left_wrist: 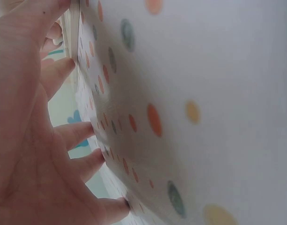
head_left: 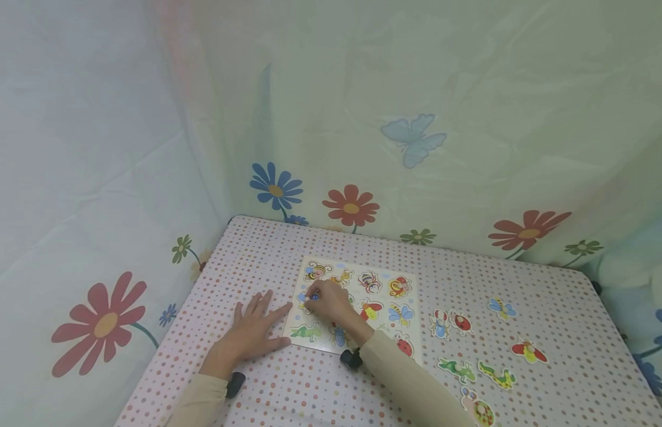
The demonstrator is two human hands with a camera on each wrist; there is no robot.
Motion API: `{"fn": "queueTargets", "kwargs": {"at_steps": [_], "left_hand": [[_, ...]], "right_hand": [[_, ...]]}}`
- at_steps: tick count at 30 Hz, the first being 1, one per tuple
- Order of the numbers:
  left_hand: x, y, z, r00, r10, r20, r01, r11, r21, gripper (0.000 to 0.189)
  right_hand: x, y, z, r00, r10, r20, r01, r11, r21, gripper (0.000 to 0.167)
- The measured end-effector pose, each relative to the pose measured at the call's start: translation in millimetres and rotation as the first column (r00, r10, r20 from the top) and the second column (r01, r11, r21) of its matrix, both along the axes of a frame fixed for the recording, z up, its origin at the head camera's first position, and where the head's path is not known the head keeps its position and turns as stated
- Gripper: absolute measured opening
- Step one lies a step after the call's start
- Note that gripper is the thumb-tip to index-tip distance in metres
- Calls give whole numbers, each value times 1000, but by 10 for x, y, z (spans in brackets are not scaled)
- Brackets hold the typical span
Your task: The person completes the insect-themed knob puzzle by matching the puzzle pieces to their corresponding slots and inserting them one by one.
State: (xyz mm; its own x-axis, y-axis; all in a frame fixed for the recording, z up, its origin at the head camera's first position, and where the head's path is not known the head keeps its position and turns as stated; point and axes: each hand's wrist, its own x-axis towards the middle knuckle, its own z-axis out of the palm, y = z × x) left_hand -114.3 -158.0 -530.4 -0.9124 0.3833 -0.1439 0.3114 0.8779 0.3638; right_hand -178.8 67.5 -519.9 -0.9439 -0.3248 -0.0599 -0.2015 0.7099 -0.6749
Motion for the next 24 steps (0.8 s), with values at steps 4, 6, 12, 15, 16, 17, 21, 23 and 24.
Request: {"fn": "queueTargets", "kwargs": {"at_steps": [4,6,12,15,16,17,21,23,24], "left_hand": [[-2,2,2,1000,1,5,-1,1000,-3,75],[0,2,1,1000,2,4,-2,1000,-1,76],[2,8,15,1000,5,8,-5,1000,-10,77],[7,11,21,1000,7,6,-7,1000,-5,77],[9,11,22,1000,8,8,-8,1000,-6,77],[10,10,22,1000,11,10,-11,1000,-8,77],[11,8,18,1000,16,9,-16,1000,-4,77],[10,6,10,1000,16,9,-16,1000,-3,77],[7,7,9,1000,16,8,-16,1000,1,77]], "right_hand": [[-1,-9,0,1000,-17,15,17,1000,1,9],[-4,-10,1,1000,-23,19,23,1000,1,9],[0,-5,6,999,-27,22,26,1000,7,10],[-1,-5,-4,1000,-24,21,23,1000,15,11],[-2,-6,-5,1000,-21,20,21,1000,17,11],[-2,-7,-5,1000,-18,20,18,1000,16,11],[6,-6,12,1000,-8,23,8,1000,7,11],[16,4,27,999,-14,36,14,1000,-7,12],[20,12,38,999,-16,39,17,1000,-12,13]]}}
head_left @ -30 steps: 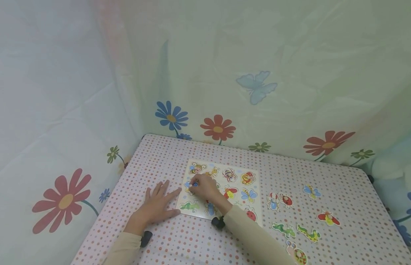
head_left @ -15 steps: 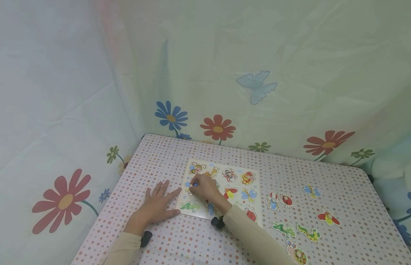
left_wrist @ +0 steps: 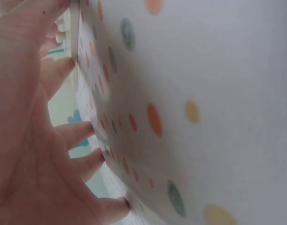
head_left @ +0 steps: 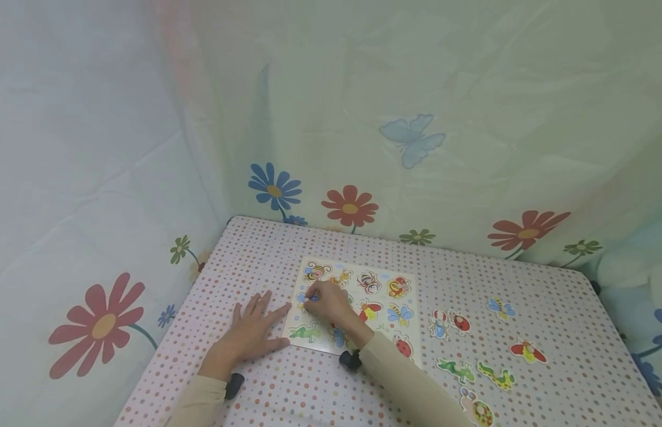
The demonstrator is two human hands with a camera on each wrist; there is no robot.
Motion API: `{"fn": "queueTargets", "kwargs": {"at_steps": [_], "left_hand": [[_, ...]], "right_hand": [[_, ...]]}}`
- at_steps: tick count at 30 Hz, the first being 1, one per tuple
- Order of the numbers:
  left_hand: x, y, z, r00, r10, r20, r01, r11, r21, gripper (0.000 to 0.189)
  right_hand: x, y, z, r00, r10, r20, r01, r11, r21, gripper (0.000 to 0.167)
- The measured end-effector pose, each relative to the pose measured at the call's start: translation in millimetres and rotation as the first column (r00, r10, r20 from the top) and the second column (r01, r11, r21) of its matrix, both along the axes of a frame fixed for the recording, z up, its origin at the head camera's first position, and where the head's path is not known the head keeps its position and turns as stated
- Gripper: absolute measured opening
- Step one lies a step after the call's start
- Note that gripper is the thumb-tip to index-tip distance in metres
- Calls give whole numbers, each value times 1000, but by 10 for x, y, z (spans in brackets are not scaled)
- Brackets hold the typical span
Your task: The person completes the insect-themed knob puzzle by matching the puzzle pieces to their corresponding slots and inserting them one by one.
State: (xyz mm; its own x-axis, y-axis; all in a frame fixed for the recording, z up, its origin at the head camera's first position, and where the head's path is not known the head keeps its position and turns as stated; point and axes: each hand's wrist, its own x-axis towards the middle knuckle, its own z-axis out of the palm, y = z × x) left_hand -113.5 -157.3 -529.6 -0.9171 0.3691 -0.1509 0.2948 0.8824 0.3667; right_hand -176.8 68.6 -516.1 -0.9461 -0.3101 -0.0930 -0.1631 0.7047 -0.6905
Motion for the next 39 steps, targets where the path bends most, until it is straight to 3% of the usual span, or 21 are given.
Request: {"fn": "queueTargets", "kwargs": {"at_steps": [9,21,27,39], "left_hand": [[1,1,-10,1000,5,6,-5,1000,-4,78],[-3,5,-13,1000,15,10,-15,1000,-13,77],[-10,15,-30,1000,19,15,-19,1000,-13,78],[-4,16,-29,999,28,18,-27,999,-24,77]], "right_hand": [[47,184,143,999,-2,-45,-2,996,-93,16],[161,575,270,993,-116,-33,108,978,-180,17],[224,808,336,983,-167,-80,151,974,-169,16],[458,1332,523,961,-260,-98,245,959,-143,20]]}}
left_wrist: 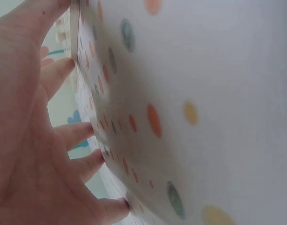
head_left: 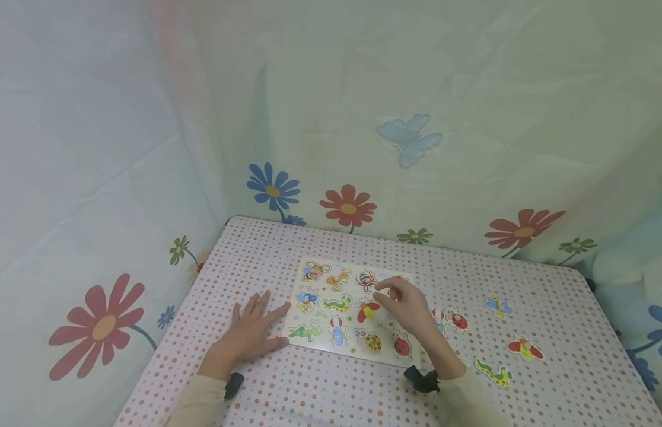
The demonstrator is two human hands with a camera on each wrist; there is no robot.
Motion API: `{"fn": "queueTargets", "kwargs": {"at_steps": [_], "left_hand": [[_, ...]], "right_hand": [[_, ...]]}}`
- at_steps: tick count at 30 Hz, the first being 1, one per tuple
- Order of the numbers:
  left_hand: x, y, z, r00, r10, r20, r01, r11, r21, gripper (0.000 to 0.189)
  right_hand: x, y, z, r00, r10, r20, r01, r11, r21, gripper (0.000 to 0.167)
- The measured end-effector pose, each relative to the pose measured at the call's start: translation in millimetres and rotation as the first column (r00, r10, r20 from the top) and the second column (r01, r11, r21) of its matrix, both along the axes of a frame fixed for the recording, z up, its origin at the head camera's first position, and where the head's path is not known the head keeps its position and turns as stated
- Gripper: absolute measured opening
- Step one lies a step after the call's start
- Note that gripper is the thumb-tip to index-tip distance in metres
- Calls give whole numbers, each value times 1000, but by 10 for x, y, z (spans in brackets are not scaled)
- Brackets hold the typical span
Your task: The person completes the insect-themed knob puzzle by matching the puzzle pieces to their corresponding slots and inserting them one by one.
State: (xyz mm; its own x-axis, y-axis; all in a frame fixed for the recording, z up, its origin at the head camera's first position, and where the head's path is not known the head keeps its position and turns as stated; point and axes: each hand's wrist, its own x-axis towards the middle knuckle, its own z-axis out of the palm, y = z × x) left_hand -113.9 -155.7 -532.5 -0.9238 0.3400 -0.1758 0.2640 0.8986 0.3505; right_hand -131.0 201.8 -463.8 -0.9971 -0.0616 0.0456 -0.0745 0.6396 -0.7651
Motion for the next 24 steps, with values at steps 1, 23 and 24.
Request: {"fn": "queueTargets", "kwargs": {"at_steps": [1,23,24], "left_hand": [[-2,-1,0,1000,0,0,0,1000,0,77],[-3,-3,-4,1000,-8,-10,8,1000,-3,77],[-4,-4,-8,1000,-8,-10,8,1000,-4,77]], "right_hand": [[27,50,5,1000,-2,-6,2,1000,-2,20],[728,1316,-146,995,-85,-57,85,996,-7,29],[751,1371,-167,993,-99,-59,100,995,3,29]]}}
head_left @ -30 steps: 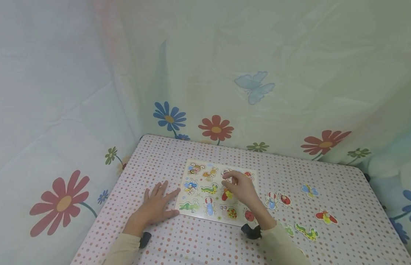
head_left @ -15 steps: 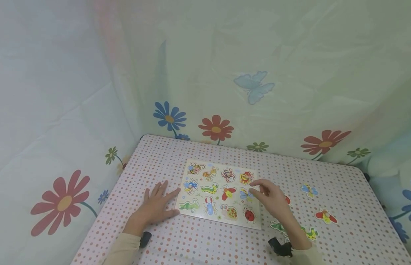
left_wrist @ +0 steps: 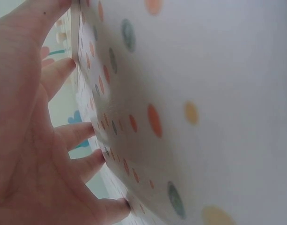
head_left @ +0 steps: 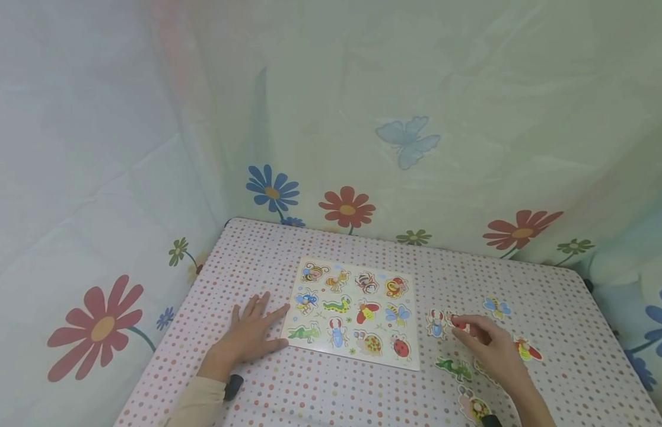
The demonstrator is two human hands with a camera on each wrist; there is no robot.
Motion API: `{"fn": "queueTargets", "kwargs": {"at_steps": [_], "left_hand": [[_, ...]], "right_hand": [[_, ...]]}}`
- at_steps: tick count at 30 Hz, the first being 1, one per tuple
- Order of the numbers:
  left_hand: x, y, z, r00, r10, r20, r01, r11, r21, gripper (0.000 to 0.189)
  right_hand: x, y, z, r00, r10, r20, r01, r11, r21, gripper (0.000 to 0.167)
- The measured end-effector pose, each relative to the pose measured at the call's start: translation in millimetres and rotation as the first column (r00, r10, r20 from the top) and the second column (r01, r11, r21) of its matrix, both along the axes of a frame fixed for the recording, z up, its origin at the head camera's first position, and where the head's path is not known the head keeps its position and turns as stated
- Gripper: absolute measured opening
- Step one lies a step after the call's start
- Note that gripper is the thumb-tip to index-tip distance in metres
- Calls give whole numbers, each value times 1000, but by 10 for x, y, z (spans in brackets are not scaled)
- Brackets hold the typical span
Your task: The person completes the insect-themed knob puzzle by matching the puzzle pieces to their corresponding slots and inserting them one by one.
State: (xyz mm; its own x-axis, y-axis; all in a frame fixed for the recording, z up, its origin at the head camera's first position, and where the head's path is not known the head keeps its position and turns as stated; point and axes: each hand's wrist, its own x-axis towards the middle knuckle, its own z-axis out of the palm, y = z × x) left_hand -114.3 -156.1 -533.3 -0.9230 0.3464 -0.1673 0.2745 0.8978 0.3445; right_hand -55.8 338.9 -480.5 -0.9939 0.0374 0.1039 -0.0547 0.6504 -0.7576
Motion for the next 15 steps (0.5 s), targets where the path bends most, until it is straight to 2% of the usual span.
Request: {"fn": "queueTargets", "kwargs": {"at_steps": [4,9,12,15], "left_hand": [[-4,-9,-7,1000,2,6,-2,1000,2,77],[-3,-10,-2,1000,1,8,-2,1000,6,77],[2,-2,-2,1000,1,4,-1,1000,12,77],[2,2,-2,1000,-1,2,1,1000,14,77]], "right_hand": [[100,184,-80,996,-84,30,84,996,12,33],[219,351,-160,975,-205,90,202,978,45,40],[290,454,-195,970,-221,99,215,974,75,39],[354,566,-214,959,-221,179,207,974,96,45]]}}
